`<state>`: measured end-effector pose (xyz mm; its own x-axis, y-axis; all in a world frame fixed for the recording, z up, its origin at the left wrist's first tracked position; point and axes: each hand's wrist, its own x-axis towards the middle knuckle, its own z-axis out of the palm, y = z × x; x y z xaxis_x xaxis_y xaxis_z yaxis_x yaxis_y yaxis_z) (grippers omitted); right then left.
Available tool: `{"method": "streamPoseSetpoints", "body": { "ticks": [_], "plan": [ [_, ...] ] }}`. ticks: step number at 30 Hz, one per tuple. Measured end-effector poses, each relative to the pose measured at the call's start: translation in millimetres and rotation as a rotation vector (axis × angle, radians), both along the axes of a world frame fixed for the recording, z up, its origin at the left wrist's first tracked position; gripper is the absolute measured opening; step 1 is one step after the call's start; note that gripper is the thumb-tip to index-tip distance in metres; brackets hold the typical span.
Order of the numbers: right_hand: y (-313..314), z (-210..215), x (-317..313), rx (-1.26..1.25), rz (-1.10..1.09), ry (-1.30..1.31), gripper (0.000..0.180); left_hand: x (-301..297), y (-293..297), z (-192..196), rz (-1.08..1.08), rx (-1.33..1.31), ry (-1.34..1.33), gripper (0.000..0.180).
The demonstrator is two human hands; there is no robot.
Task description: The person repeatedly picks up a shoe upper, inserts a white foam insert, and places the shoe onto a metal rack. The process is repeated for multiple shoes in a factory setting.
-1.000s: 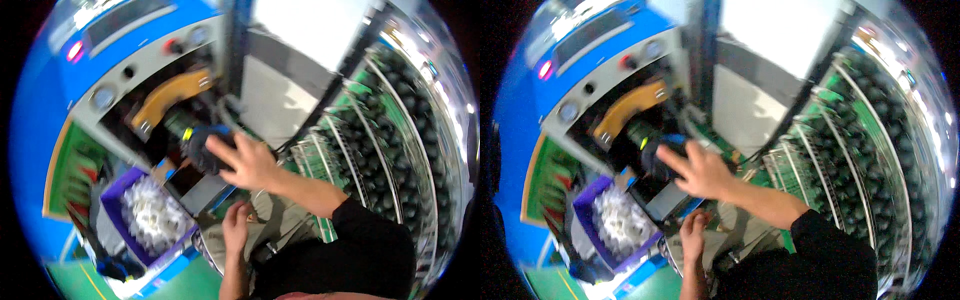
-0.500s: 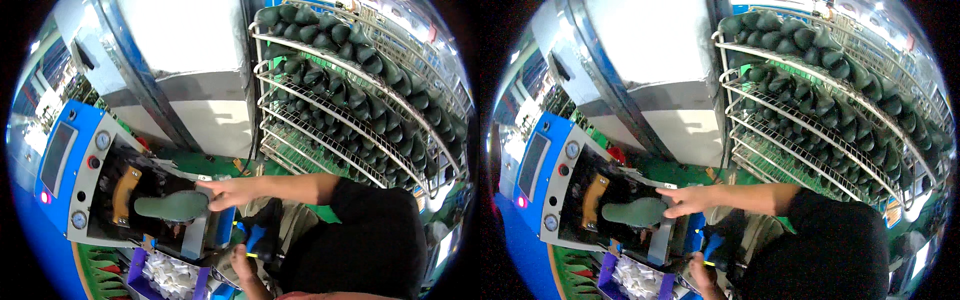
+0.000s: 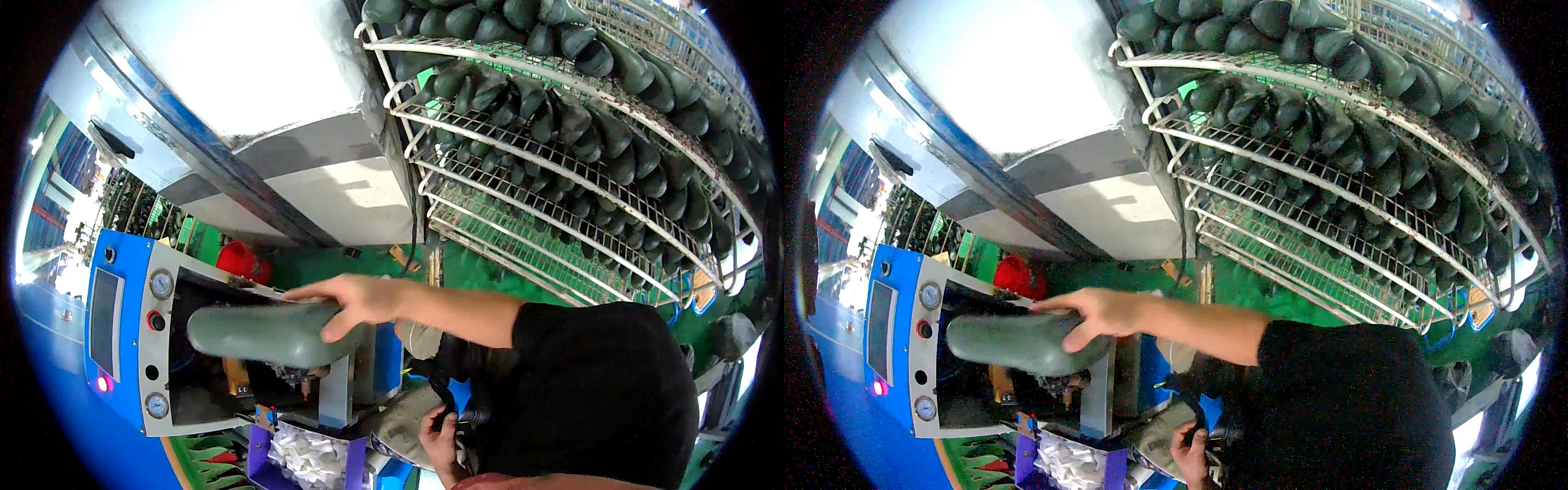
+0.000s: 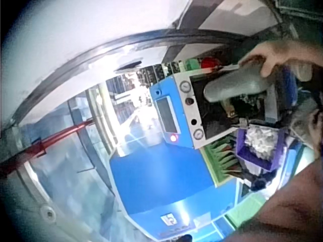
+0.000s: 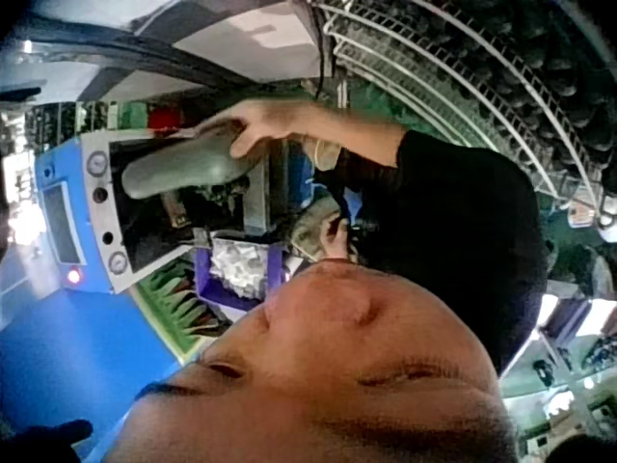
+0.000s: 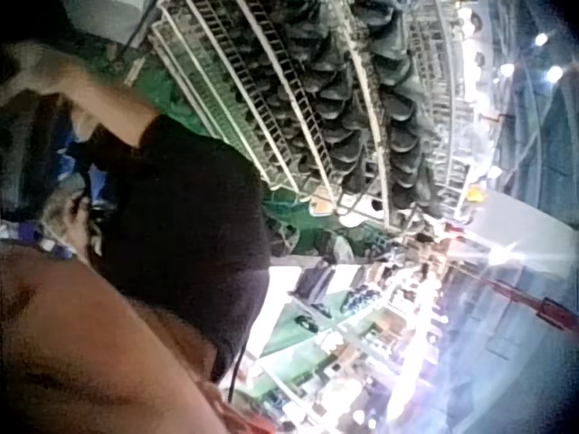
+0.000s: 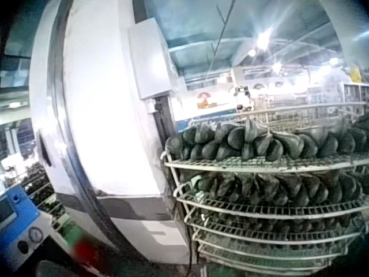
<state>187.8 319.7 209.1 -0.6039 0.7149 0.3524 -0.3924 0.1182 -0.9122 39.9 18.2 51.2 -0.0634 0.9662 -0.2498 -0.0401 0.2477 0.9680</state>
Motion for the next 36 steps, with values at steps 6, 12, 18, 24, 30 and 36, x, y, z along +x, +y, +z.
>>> {"method": "streamPoseSetpoints", "body": {
  "ticks": [6,12,18,24,30,36],
  "plan": [
    [-35,15,172,0.223,-0.681,-0.571,0.078,-11,12,-1,-0.112,-0.148,-0.071,0.048],
    [9,10,246,0.355,-1.560,-0.721,0.075,-36,-10,-127,-0.120,-0.019,-0.173,0.042],
    [103,30,342,0.207,-1.835,-1.084,0.059,-20,19,3,-0.204,-0.400,-0.193,0.050],
    [127,21,334,-0.004,-1.661,-0.859,0.058,-75,-9,86,0.202,0.208,0.574,0.054],
    [49,-78,184,-0.177,-1.069,-0.864,0.044,-167,-157,196,1.201,0.051,1.018,0.053],
    [-63,-153,92,0.318,-0.347,-0.989,0.025,-292,-262,165,1.141,-0.264,1.418,0.058]
  ]
}}
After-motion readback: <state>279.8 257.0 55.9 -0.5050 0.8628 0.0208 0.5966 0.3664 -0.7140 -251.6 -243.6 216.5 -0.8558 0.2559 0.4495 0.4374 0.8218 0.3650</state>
